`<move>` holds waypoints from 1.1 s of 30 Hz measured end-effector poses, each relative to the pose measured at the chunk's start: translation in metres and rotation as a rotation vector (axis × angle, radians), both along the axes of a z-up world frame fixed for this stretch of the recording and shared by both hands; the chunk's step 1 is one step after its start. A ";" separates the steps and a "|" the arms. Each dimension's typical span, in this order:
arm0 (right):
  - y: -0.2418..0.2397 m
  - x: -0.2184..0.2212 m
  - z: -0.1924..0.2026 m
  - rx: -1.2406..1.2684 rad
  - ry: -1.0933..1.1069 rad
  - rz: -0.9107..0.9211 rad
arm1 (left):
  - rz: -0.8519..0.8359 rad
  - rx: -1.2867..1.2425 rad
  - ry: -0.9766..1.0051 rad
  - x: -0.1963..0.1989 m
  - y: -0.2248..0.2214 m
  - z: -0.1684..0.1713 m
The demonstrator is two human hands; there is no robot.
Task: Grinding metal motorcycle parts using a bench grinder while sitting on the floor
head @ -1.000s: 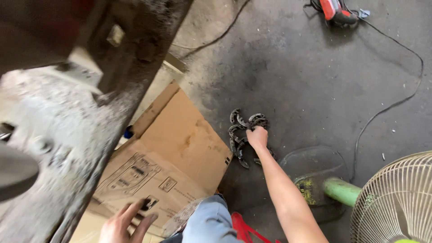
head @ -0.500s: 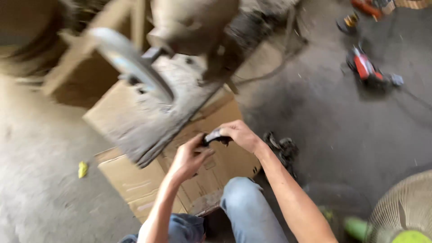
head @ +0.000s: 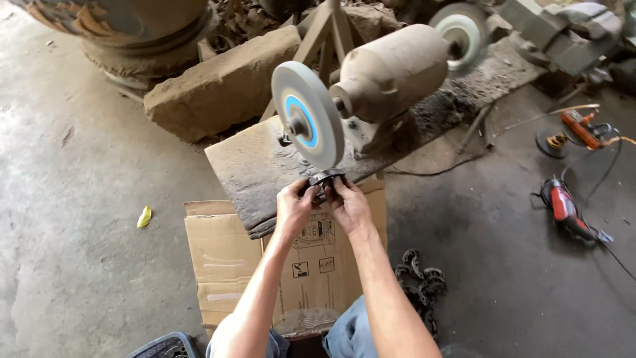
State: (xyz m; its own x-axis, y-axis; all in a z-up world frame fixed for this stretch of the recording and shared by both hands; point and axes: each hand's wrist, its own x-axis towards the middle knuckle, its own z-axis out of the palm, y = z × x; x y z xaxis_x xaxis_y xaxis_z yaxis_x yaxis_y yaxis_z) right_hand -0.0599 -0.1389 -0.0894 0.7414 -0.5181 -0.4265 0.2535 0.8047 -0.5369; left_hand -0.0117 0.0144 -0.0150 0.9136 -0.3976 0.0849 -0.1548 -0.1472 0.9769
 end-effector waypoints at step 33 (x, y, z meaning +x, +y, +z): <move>0.023 0.013 0.050 -0.219 0.019 -0.163 | 0.068 -0.179 0.104 0.006 -0.023 0.008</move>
State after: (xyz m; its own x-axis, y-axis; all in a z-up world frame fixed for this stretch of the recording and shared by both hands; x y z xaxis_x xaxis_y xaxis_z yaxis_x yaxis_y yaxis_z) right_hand -0.0464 -0.1160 -0.0395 0.6333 -0.7117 -0.3040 0.3584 0.6179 -0.6998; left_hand -0.0061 -0.0084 -0.0072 0.9453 -0.3219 0.0526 -0.0477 0.0230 0.9986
